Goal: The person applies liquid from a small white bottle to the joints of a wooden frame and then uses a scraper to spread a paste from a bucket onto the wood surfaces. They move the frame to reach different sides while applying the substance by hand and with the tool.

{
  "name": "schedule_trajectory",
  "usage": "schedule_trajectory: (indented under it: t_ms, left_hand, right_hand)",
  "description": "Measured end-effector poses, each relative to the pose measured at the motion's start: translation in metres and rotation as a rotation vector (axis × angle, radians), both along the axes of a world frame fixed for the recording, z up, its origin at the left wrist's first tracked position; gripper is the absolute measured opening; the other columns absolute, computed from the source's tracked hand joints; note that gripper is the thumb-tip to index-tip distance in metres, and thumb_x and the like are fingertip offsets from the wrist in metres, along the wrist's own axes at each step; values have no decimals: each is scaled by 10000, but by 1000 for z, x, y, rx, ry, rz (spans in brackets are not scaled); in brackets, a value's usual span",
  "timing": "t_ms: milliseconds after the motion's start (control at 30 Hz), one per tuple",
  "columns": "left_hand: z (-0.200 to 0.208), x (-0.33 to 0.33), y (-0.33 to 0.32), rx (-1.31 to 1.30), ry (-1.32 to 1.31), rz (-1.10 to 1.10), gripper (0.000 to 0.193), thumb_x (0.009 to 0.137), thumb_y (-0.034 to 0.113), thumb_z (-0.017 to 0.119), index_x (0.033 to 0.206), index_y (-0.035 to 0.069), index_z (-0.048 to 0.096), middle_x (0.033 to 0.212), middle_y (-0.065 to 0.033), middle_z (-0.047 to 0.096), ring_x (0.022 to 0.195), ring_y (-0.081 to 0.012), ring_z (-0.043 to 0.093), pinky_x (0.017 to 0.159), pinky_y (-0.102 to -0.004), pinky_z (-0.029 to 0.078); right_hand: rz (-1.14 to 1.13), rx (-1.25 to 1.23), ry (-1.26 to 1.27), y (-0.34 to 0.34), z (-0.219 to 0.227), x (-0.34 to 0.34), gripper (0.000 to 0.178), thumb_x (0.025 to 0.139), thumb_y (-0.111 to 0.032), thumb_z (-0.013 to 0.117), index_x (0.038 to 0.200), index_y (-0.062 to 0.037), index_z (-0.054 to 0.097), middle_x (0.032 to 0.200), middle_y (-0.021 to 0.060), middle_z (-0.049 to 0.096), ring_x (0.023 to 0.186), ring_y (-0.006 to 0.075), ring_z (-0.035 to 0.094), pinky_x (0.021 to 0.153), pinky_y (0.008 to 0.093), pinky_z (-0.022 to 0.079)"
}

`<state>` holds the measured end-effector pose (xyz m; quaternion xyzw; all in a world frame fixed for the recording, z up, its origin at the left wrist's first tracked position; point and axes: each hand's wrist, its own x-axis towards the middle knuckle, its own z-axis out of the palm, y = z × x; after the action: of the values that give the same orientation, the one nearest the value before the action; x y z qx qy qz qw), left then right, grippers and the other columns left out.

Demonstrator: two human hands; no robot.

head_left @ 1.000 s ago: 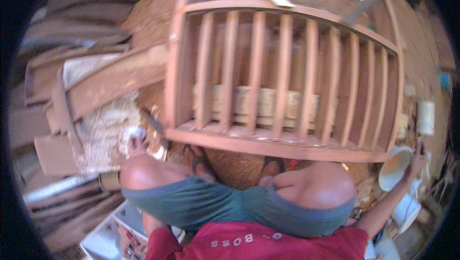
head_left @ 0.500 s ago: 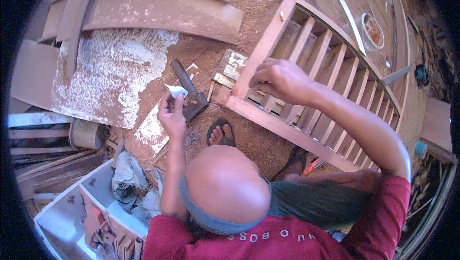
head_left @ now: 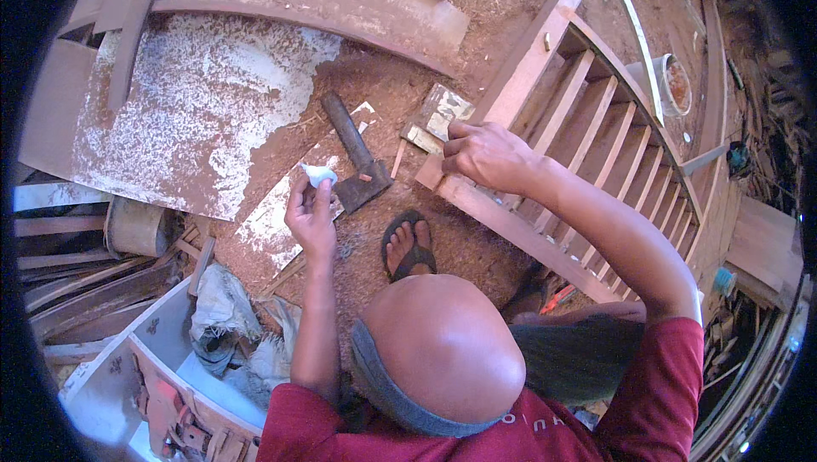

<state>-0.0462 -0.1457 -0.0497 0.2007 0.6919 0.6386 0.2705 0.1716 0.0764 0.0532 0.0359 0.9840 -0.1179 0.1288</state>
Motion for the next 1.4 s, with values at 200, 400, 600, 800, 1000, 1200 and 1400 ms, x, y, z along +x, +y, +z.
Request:
schedule_trajectory:
  t_ms: [200, 400, 600, 800, 1000, 1200, 1400]
  left_hand:
    - [-1, 0, 6, 61, 12, 22, 295, 916, 39, 672, 1193, -30, 598, 1069, -100, 679, 922, -132, 654, 763, -250, 531]
    - [-2, 4, 7, 45, -6, 12, 297, 924, 53, 668, 1201, -26, 595, 1080, -106, 679, 951, -144, 659, 739, -254, 534]
    - [5, 10, 10, 51, -5, -9, 307, 931, 64, 661, 1216, -22, 589, 1088, -99, 677, 956, -142, 656, 733, -254, 535]
    - [6, 17, 7, -1, -31, -36, 324, 916, 68, 684, 1211, -34, 596, 1081, -87, 672, 952, -124, 641, 775, -247, 528]
    - [5, 37, 15, 5, 41, -104, 331, 897, 61, 705, 1198, -40, 612, 1064, -79, 669, 949, -122, 627, 821, -260, 512]
    - [20, 59, 21, 49, -18, -178, 316, 903, 49, 696, 1192, -44, 607, 1056, -66, 666, 965, -120, 619, 849, -261, 503]
    - [14, 69, 17, -46, -18, -189, 306, 906, 51, 694, 1188, -31, 610, 1033, -51, 666, 936, -102, 610, 814, -243, 494]
  right_hand:
    - [-20, 11, 90, -3, -3, 10, 120, 792, -176, 585, 795, -129, 696, 937, 12, 633, 1000, 208, 569, 863, 353, 503]
    - [-173, -64, 153, -8, -2, 27, 301, 830, -172, 568, 1101, -172, 700, 1088, 40, 608, 1095, 237, 543, 919, 387, 447]
    - [-172, 56, 126, -11, 3, 34, 404, 867, -170, 518, 1254, -180, 633, 1169, 75, 574, 1135, 246, 519, 908, 370, 438]
    - [-186, 161, 99, -42, -2, 55, 469, 897, -178, 473, 1351, -82, 536, 1156, 74, 556, 1069, 225, 518, 895, 345, 426]
    - [-239, 200, 67, -53, -10, 58, 519, 888, -162, 476, 1397, -61, 479, 1154, 74, 539, 1069, 214, 512, 900, 348, 414]
    - [-237, 214, 62, -48, 2, 57, 560, 885, -156, 477, 1435, -59, 429, 1168, 74, 525, 1073, 211, 506, 909, 352, 401]
    - [-170, 236, 95, -40, -2, 73, 533, 912, -222, 466, 1443, -174, 436, 1139, 42, 537, 1048, 196, 519, 824, 351, 431]
